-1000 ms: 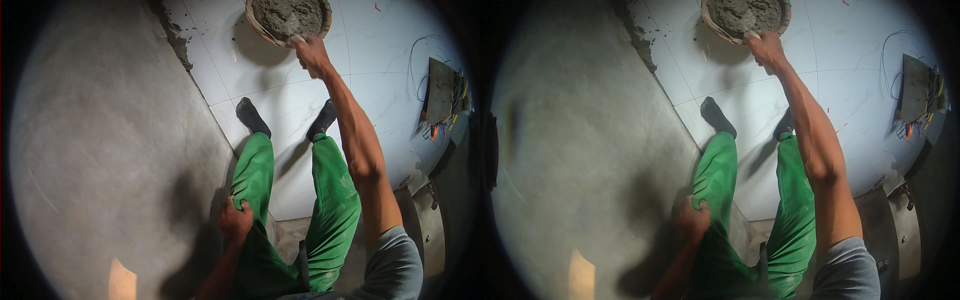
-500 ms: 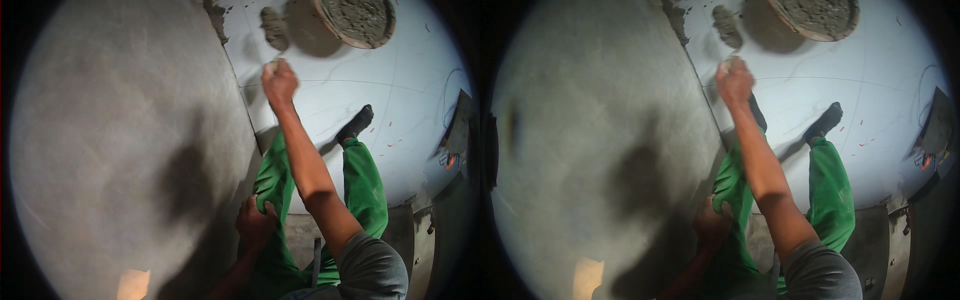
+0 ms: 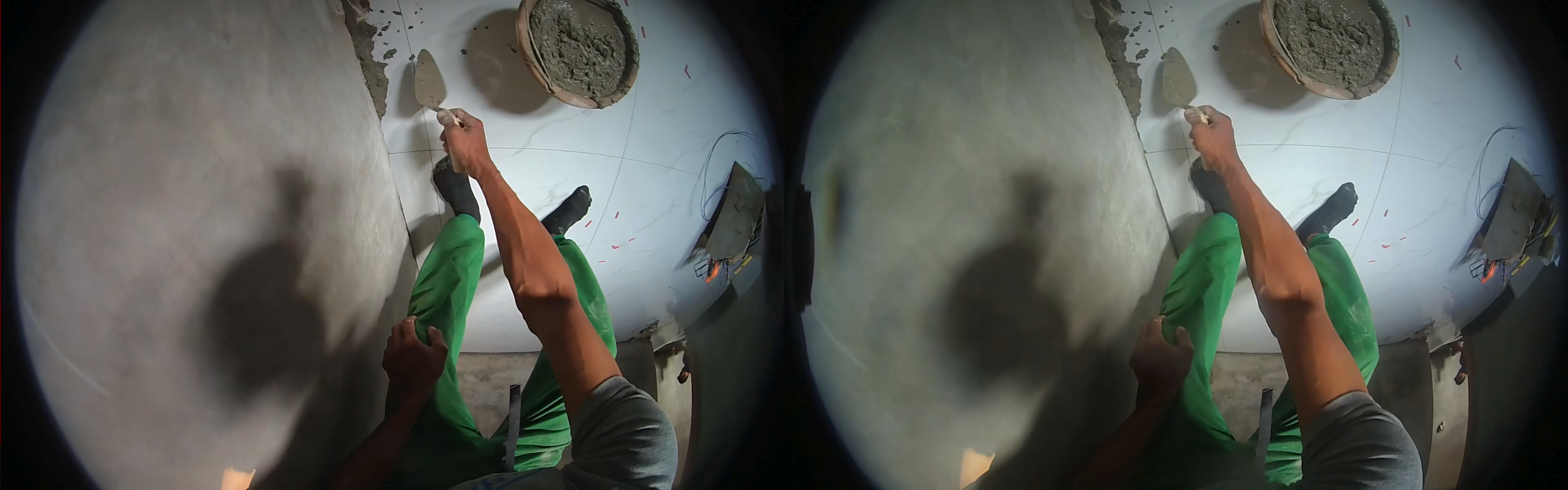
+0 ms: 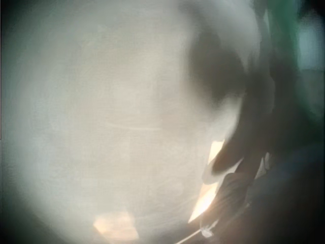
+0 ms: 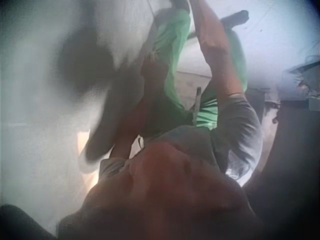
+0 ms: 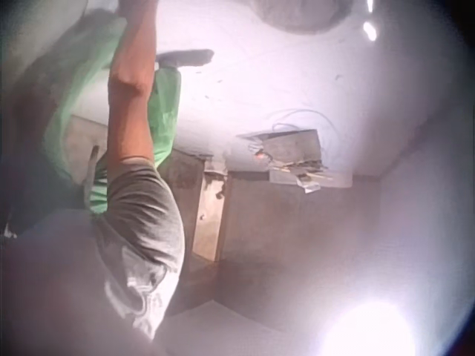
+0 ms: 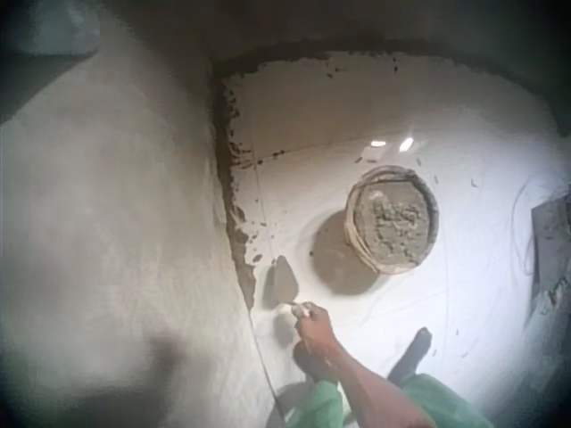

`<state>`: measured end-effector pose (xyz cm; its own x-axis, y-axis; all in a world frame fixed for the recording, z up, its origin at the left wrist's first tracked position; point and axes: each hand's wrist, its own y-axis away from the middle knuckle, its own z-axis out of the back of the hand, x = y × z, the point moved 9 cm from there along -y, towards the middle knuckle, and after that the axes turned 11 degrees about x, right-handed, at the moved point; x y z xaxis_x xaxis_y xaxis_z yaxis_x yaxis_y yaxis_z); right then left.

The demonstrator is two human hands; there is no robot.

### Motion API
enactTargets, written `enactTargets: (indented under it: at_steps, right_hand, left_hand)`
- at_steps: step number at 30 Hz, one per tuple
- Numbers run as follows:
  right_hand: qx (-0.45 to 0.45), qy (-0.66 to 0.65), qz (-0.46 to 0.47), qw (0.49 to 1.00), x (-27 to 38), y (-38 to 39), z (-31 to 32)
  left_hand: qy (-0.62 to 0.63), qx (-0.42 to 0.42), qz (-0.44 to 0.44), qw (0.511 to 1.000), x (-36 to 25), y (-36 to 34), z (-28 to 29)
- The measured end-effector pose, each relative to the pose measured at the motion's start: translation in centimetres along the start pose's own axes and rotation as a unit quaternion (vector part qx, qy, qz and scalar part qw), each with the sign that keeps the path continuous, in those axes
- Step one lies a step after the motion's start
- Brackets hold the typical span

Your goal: The person applies concrete from a small bucket onto a wall using a trowel, spreading the material along the corner and edge of the wall while crouched.

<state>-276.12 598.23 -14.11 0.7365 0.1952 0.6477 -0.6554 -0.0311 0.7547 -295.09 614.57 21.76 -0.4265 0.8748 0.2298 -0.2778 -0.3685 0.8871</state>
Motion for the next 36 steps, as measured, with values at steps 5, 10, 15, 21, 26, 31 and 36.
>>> enactTargets:
  at_steps: [5, 10, 15, 21, 26, 31, 36]
  right_hand:
    - [0.187, -0.367, -0.189, 0.891, -2.7, -1.6, -8.4]
    - [0.249, -0.362, -0.161, 0.884, 0.5, -4.2, -11.7]
    - [0.176, -0.377, -0.13, 0.9, 1.8, -8.4, -8.1]
    - [0.249, -0.337, -0.093, 0.903, 6.3, -8.2, -10.2]
    - [0.179, -0.354, -0.078, 0.915, 6.6, -13.9, -5.9]
    - [0.221, -0.281, -0.107, 0.928, 6.1, -12.9, -9.3]
    - [0.247, -0.348, -0.089, 0.9, 4.2, -6.9, -9.0]
  left_hand:
    - [0.002, 0.008, 0.01, 1.0, -0.6, -1.0, 1.1]
    - [0.012, 0.007, 0.017, 1.0, -1.2, -1.6, 1.3]
    - [-0.003, 0.004, 0.013, 1.0, -2.0, -2.2, 1.9]
    - [0.017, -0.004, 0.018, 1.0, -2.0, -2.2, 2.7]
    - [0.006, 0.01, 0.005, 1.0, -2.7, -1.9, 2.3]
    - [0.002, 0.0, 0.007, 1.0, -2.9, -2.3, 1.7]
    - [-0.027, -0.011, 0.007, 1.0, -2.9, -0.7, 1.6]
